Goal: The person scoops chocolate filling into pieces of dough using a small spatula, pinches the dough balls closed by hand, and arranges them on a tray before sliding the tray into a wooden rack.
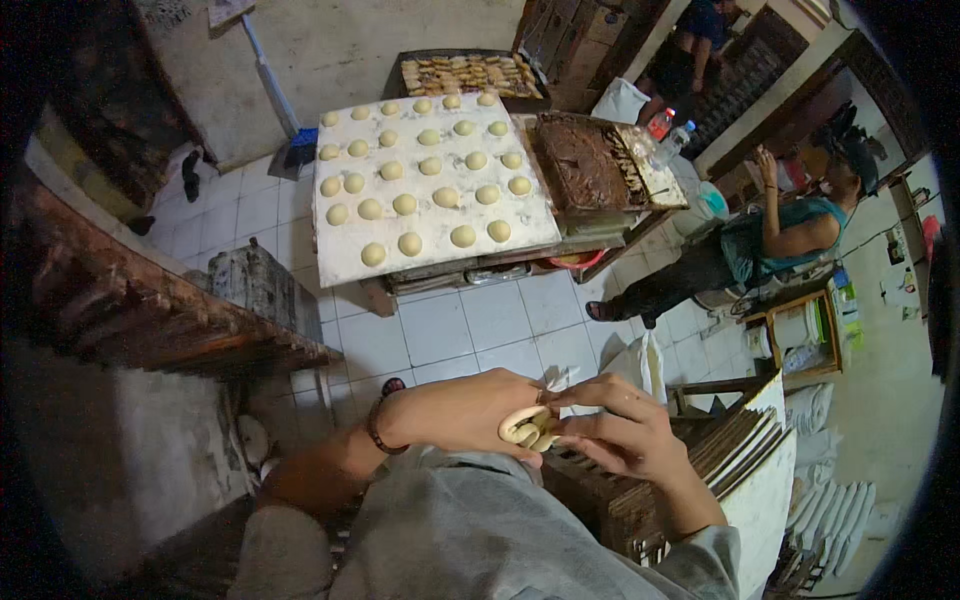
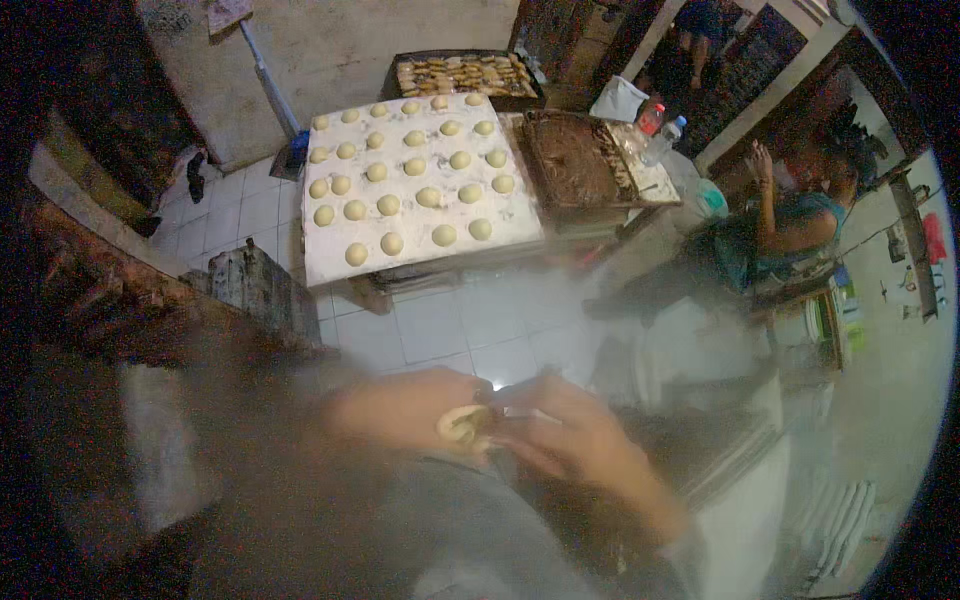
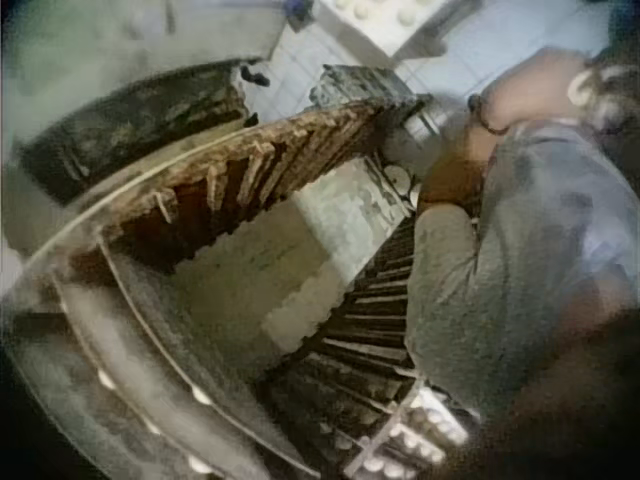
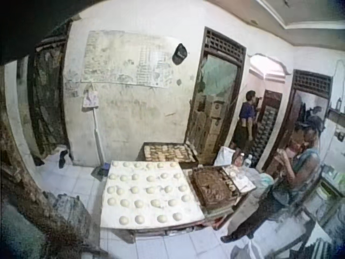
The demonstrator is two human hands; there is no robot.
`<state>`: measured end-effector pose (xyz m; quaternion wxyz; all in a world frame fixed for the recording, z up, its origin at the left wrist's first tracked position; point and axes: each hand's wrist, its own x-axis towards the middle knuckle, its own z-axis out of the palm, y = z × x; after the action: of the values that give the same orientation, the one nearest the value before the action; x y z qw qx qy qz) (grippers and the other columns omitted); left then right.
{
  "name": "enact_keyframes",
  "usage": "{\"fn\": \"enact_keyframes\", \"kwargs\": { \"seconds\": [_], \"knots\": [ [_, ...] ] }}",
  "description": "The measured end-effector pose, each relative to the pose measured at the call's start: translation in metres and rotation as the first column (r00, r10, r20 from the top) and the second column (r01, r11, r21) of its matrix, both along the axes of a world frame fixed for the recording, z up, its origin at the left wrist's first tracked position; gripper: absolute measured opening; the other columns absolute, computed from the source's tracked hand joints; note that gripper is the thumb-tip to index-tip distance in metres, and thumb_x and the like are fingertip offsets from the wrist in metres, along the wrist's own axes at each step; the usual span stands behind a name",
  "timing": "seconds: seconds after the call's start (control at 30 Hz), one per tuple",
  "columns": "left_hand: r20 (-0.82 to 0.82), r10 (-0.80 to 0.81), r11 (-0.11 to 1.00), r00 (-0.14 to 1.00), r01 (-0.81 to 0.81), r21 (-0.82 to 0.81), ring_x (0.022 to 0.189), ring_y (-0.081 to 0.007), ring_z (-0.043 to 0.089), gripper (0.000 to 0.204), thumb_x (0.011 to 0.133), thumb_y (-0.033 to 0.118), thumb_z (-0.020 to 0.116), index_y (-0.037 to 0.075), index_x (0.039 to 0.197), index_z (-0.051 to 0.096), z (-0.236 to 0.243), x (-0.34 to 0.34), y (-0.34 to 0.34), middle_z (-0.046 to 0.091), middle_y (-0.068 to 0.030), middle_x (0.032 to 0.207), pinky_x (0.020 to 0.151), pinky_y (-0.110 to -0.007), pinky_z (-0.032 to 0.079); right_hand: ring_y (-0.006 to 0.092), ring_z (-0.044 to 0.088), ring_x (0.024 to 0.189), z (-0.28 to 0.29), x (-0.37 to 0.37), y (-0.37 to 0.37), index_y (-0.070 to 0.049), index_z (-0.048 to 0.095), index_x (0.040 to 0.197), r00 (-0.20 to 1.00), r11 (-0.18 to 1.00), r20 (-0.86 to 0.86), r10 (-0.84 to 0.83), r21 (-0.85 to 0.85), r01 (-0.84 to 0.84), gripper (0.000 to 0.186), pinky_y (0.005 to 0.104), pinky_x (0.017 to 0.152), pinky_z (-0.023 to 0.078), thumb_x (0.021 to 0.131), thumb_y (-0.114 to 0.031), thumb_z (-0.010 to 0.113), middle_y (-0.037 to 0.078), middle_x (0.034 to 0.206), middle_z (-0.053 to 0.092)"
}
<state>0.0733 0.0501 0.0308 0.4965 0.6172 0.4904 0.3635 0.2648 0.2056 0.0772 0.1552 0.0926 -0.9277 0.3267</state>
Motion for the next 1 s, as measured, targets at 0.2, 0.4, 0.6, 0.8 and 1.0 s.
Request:
{"fn": "enact_keyframes", "kwargs": {
  "seconds": [0.2,0.4,0.6,0.8,1.0],
  "knots": [
    [-0.083,0.064,0.995,0.995,-0.058,0.080,0.095,-0.0397,0.071,0.050,0.082,0.018,0.086,-0.006,0.113,0.055,0.003,0.027,0.003,0.069,-0.0220,0.095,0.082,-0.045,0.055,0.0258,0.071,0.088,0.011,0.009,-0.008,-0.002,0.076,0.114,0.982,0.986,0.124,-0.141,-0.076,0.151,0.039,0.0354,0.075,0.056,0.079,-0.014,0.090,0.011,0.101,0.074],
    [-0.126,0.177,0.984,0.976,-0.177,0.013,0.098,-0.0422,0.072,0.056,0.082,0.022,0.086,-0.006,0.114,0.050,0.018,0.034,0.002,0.070,-0.0261,0.099,0.082,-0.045,0.056,0.0253,0.070,0.091,0.002,0.017,-0.005,-0.002,0.076,0.111,0.955,0.961,0.217,-0.203,-0.144,0.237,0.032,0.0361,0.080,0.056,0.082,-0.010,0.087,0.010,0.098,0.072],
    [-0.064,0.185,0.982,0.981,-0.188,-0.035,0.081,-0.0338,0.073,0.046,0.083,0.027,0.086,-0.003,0.104,0.058,0.023,0.037,0.005,0.070,-0.0200,0.085,0.071,-0.039,0.055,0.0271,0.071,0.094,-0.015,0.026,0.000,-0.001,0.075,0.098,0.990,0.988,0.022,-0.141,-0.060,0.142,0.021,0.0373,0.079,0.056,0.081,-0.006,0.087,0.012,0.100,0.073],
    [-0.001,0.227,0.972,0.974,-0.227,-0.058,0.082,-0.0333,0.074,0.041,0.081,0.022,0.081,-0.003,0.107,0.062,0.010,0.040,0.007,0.072,-0.0207,0.086,0.074,-0.040,0.056,0.0288,0.072,0.089,0.007,0.023,0.001,-0.001,0.076,0.101,0.991,0.983,0.110,-0.081,-0.155,0.097,0.023,0.0369,0.075,0.058,0.082,-0.005,0.087,0.014,0.106,0.072],
    [-0.052,0.433,0.901,0.900,-0.433,0.012,0.086,-0.0391,0.074,0.035,0.079,0.013,0.082,-0.002,0.104,0.062,0.012,0.062,0.011,0.072,-0.0206,0.087,0.074,-0.042,0.056,0.0277,0.072,0.087,-0.009,0.024,0.001,0.001,0.075,0.105,0.973,0.976,0.127,-0.191,-0.077,0.202,0.019,0.0344,0.076,0.058,0.088,-0.004,0.082,0.014,0.098,0.071]
  ]
}}
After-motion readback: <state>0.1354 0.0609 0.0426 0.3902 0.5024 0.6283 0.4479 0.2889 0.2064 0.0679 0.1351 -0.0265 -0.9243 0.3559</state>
